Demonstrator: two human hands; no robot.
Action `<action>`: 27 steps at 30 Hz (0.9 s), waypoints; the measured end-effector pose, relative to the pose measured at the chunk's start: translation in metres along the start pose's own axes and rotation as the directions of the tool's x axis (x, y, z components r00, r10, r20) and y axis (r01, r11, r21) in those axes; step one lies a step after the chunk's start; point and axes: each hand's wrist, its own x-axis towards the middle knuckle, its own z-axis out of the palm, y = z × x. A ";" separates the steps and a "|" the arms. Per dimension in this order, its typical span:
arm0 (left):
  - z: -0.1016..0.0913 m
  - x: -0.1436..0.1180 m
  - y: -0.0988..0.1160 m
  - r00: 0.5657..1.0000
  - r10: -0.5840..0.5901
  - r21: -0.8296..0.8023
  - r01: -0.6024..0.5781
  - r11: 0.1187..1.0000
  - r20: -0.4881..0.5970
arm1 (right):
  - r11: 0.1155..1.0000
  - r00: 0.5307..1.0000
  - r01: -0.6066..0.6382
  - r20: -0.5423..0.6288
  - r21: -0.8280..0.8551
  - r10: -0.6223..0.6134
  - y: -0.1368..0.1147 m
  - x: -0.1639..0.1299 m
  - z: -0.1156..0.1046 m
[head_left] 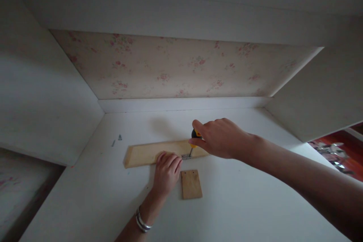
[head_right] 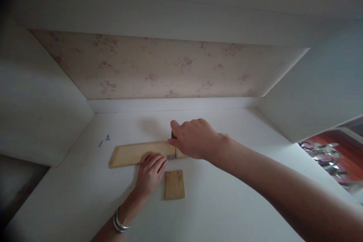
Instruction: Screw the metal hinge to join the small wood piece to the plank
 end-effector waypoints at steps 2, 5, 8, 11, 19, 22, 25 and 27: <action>0.000 0.001 0.000 1.000 0.004 0.008 -0.004 1.000 0.010 | 1.000 1.000 0.009 -0.021 0.001 -0.009 0.002 -0.001 0.002; 0.000 0.002 -0.001 1.000 0.011 0.007 -0.011 1.000 0.010 | 1.000 0.999 0.017 -0.028 0.016 -0.017 0.005 -0.002 0.005; 0.001 0.004 -0.001 1.000 0.009 0.005 -0.009 1.000 0.005 | 0.998 0.999 0.030 -0.020 0.049 -0.029 0.008 -0.001 0.005; 0.002 0.006 -0.001 1.000 0.004 0.008 -0.004 1.000 0.003 | 0.999 0.999 0.040 -0.027 0.024 -0.039 0.013 0.003 0.004; 0.003 0.002 -0.001 1.000 -0.018 -0.006 0.019 1.000 0.023 | 0.998 0.997 0.037 -0.070 -0.044 -0.040 0.014 0.009 0.001; 0.002 -0.001 0.000 1.000 -0.008 -0.028 0.009 1.000 0.022 | 0.999 0.997 0.009 -0.071 -0.034 -0.012 0.012 0.006 0.001; -0.003 -0.001 0.003 1.000 -0.004 -0.068 0.005 0.998 0.009 | 1.000 0.998 -0.019 -0.053 0.002 0.019 0.010 0.003 -0.001; -0.009 -0.002 0.005 1.000 -0.008 -0.101 0.009 0.995 0.019 | 0.999 0.999 -0.034 -0.039 0.042 0.035 0.009 0.001 -0.001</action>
